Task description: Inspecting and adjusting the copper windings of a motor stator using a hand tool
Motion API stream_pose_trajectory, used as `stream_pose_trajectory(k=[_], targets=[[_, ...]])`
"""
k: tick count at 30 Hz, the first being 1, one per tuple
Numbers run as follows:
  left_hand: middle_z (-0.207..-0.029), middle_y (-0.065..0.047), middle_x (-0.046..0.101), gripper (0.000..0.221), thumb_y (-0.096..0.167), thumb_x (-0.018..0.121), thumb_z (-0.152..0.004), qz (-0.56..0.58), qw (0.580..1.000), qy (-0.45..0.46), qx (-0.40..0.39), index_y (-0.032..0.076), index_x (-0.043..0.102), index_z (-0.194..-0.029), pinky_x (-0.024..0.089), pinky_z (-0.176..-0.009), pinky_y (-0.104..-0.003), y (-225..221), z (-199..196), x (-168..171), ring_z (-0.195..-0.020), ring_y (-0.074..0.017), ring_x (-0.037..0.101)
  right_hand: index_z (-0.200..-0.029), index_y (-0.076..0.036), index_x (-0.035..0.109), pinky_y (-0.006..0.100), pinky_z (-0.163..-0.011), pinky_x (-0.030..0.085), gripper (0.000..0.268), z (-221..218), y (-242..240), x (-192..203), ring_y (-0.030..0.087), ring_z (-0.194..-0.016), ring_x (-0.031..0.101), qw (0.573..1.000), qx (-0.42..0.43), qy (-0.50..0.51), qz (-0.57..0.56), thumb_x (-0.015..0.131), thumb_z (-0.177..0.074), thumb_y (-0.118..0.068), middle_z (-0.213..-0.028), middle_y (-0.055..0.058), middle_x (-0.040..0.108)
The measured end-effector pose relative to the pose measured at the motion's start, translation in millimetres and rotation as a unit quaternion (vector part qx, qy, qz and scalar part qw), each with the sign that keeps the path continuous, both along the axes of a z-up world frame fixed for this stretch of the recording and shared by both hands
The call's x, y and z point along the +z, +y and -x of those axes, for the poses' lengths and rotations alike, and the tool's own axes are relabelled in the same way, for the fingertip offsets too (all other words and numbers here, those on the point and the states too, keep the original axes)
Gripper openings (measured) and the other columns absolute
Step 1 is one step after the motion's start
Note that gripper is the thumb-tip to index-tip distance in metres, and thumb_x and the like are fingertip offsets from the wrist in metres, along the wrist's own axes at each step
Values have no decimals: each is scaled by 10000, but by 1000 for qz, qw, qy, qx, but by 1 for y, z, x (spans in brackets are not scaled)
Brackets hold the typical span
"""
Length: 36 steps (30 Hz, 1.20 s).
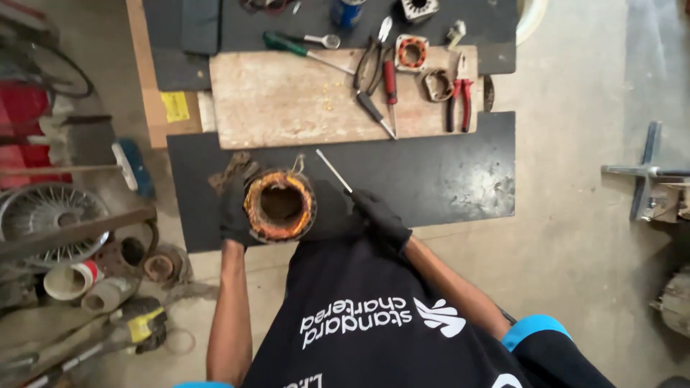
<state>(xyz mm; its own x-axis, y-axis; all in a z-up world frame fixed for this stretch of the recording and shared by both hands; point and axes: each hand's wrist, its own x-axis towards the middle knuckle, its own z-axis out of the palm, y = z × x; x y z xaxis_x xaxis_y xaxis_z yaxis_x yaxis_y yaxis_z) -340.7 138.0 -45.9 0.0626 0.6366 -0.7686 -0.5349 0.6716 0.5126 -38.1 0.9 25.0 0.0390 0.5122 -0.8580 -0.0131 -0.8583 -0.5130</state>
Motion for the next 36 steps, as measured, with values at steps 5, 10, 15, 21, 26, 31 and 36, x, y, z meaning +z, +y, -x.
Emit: stream_pose_trajectory(k=[5, 10, 15, 21, 26, 31, 36], targets=[[-1619, -156, 427, 453, 222, 307, -1176, 38, 837, -452, 305, 33, 412, -1574, 409, -1220, -326, -35, 22, -61, -1480, -267, 417, -1403, -230, 648, 480, -1061, 472, 469, -8, 6, 31, 342, -1194, 648, 993, -1, -117, -13, 622, -1009, -485, -1236, 183, 705], [-1195, -94, 751, 464, 478, 560, -1020, -54, 977, 206, -32, 100, 769, -1189, 603, -984, -302, -17, -23, 61, -1127, -234, 731, -1328, -394, 679, 404, -1031, 508, 395, -17, -14, 90, 226, -1100, 702, 970, 81, -229, 29, 641, -951, -506, -968, 20, 792], [-1332, -185, 681, 380, 282, 505, -1117, -157, 744, 554, -338, 76, 648, -1403, 497, -1107, -353, -16, -22, 68, -1243, -243, 656, -1312, -403, 683, 395, -975, 543, 373, -8, -28, 152, 228, -1066, 730, 959, 120, -254, 49, 650, -942, -417, -962, 24, 810], [-1368, -109, 658, 458, 494, 486, -1095, -158, 838, 469, -232, 163, 702, -1328, 381, -1181, -373, -28, -7, -6, -1339, -286, 564, -1270, -422, 698, 484, -1017, 536, 364, 10, -20, 167, 341, -1167, 658, 933, 235, -273, 12, 700, -907, -450, -1133, 45, 775], [-1402, -134, 641, 399, 372, 523, -1075, -93, 797, 521, -292, 126, 689, -1342, 316, -1240, -365, -14, -33, 53, -1364, -243, 554, -1280, -400, 691, 510, -950, 555, 335, 26, -13, 175, 407, -1077, 686, 918, 262, -296, -20, 680, -945, -398, -1081, 81, 788], [-1453, 65, 589, 503, 684, 483, -954, -41, 870, 412, -267, 391, 680, -1311, 259, -1245, -324, 1, -19, 49, -1423, -200, 460, -1234, -491, 692, 450, -989, 558, 316, 28, -17, 168, 312, -1121, 680, 900, 293, -322, -22, 679, -919, -464, -1090, 1, 789], [-1395, 65, 626, 490, 682, 414, -953, -70, 865, 386, -312, 450, 691, -1285, 367, -1194, -329, -9, -16, 52, -1367, -185, 511, -1253, -426, 728, 420, -952, 584, 392, 47, -10, 197, 297, -1138, 692, 939, 200, -280, -3, 718, -872, -336, -1085, 19, 793]])
